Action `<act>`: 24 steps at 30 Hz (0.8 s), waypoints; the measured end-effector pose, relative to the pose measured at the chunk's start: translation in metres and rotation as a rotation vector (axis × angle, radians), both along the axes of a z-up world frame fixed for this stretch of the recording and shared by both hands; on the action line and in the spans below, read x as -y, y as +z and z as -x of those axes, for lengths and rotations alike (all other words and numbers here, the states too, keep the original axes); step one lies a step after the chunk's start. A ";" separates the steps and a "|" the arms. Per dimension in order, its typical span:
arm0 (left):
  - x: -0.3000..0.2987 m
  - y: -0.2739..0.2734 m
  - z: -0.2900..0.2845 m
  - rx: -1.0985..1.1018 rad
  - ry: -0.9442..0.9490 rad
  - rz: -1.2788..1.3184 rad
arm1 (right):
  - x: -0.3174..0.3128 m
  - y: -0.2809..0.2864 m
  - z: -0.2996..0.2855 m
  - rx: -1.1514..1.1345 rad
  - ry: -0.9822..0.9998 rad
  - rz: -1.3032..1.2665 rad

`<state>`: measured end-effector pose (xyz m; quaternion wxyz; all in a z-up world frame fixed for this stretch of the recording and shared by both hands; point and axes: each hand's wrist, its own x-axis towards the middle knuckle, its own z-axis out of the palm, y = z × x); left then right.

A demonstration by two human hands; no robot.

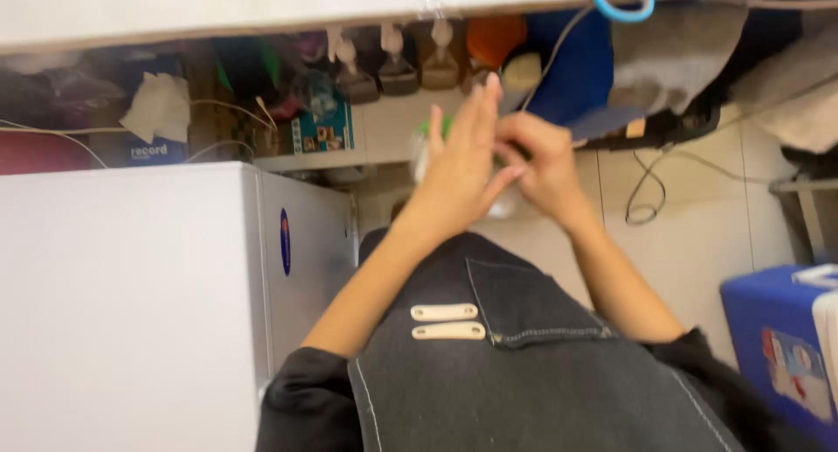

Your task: Cleaning equipment and preparing cleaning supplies at a cafe counter.

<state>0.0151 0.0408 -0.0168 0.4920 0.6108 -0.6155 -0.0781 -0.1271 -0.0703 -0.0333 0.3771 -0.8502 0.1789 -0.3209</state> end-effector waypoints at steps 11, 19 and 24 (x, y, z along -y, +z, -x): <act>0.004 -0.053 0.031 0.094 0.048 -0.310 | -0.018 -0.066 0.025 0.387 -0.367 -0.701; -0.047 -0.136 0.012 -0.001 0.097 -0.368 | 0.009 0.045 0.105 0.236 -0.255 -0.348; -0.021 -0.068 0.009 -0.190 0.021 -0.101 | -0.009 0.029 0.031 0.000 -0.082 -0.157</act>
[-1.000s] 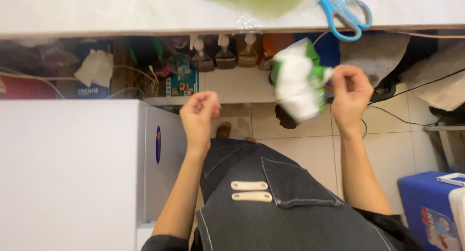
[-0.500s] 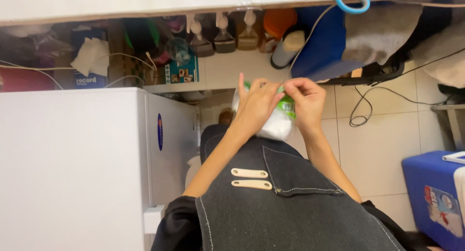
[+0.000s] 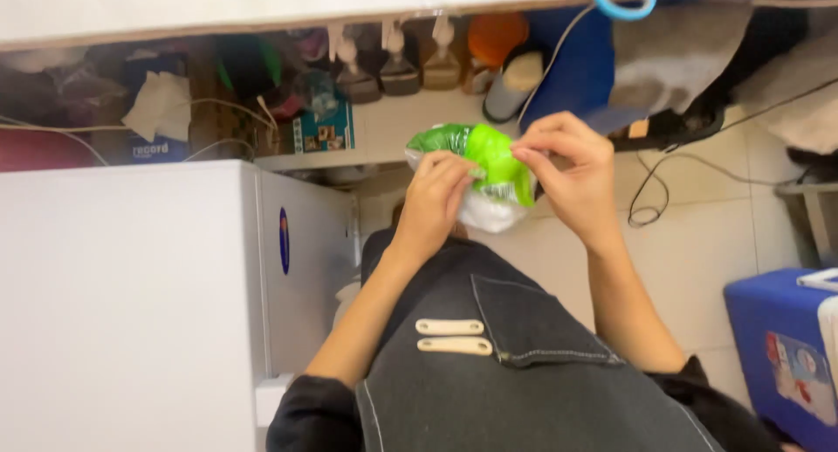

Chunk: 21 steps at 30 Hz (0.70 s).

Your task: Cleaning equipment and preparing cleaning supplies at a cafe counter.

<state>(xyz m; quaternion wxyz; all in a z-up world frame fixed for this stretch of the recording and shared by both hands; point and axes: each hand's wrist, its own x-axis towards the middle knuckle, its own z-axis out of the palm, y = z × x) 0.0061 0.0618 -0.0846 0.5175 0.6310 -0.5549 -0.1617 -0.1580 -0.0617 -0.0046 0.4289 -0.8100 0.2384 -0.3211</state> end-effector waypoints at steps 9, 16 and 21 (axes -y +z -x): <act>-0.008 0.028 -0.006 -0.102 -0.007 0.007 | -0.013 -0.019 -0.022 0.006 0.111 -0.178; -0.007 0.007 -0.021 -0.012 0.076 -0.032 | -0.016 -0.054 -0.038 0.031 0.084 -0.473; -0.005 -0.009 -0.032 -0.028 0.097 -0.078 | -0.008 -0.074 -0.053 -0.027 0.057 -0.718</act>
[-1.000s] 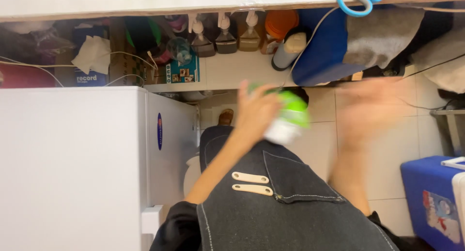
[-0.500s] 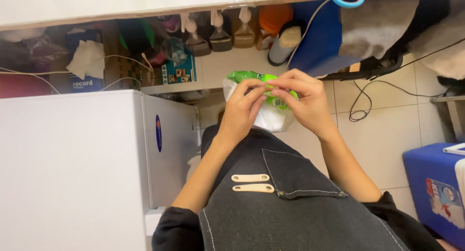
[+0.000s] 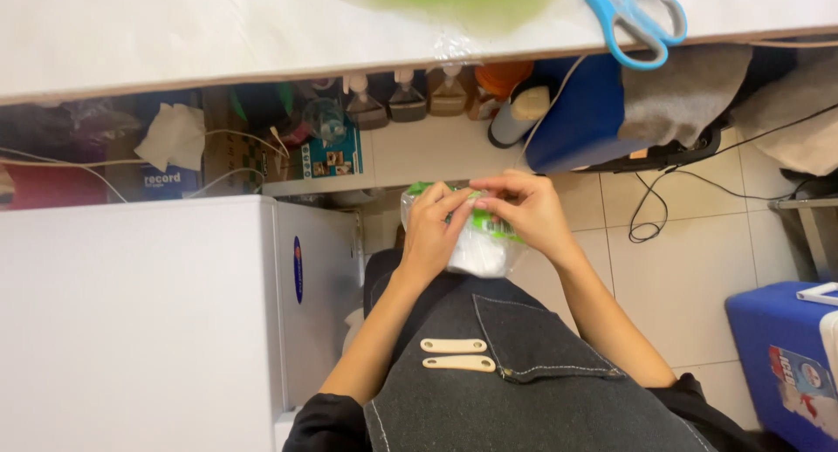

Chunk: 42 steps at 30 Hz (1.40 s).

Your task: Cleaning equipment and preparing cleaning supplies at a cafe counter.

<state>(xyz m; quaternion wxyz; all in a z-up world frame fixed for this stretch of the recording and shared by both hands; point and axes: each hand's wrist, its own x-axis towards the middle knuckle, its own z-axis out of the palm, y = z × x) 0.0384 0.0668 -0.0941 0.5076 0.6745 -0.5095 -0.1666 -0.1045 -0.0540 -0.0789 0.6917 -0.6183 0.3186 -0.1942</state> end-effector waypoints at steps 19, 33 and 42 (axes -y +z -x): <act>0.048 -0.116 -0.109 0.019 -0.021 -0.218 | 0.122 -0.114 -0.061 -0.269 -0.322 0.446; 0.243 -0.273 -0.095 -0.121 -0.204 -0.082 | 0.213 -0.264 -0.056 -0.155 -0.652 0.681; 0.283 -0.255 -0.112 0.305 -0.221 -0.187 | 0.321 -0.266 -0.158 -0.048 -0.687 0.898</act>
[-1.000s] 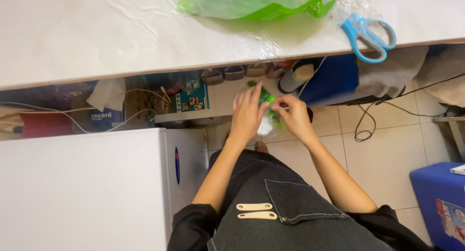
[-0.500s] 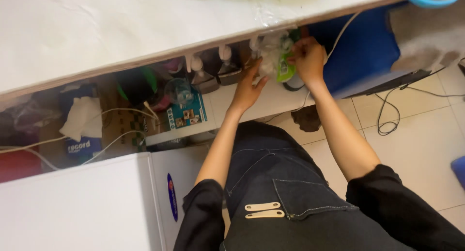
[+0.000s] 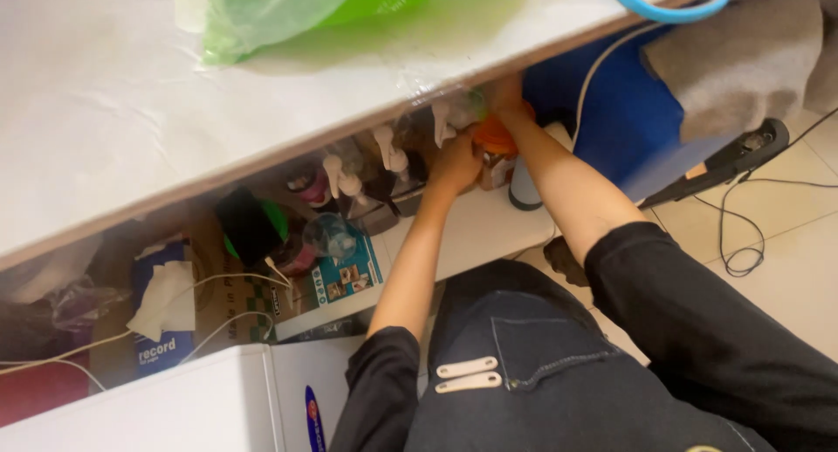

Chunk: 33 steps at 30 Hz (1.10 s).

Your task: Cleaning equipment and preparing cleaning supplies at a cafe counter.

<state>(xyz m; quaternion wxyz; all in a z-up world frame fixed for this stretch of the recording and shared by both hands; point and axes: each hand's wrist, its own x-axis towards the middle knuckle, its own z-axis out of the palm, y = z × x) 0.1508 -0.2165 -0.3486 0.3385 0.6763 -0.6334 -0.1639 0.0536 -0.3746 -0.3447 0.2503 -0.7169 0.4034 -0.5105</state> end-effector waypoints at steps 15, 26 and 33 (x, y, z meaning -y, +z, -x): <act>-0.020 -0.027 0.012 0.519 -0.268 -0.228 | -0.125 -0.009 0.016 -0.004 0.134 -0.007; -0.084 0.418 0.069 0.157 0.050 0.540 | -0.235 0.198 0.107 -0.047 0.480 -0.597; -0.029 0.383 0.005 0.564 0.336 0.290 | -0.196 0.319 0.134 -0.194 -0.083 0.290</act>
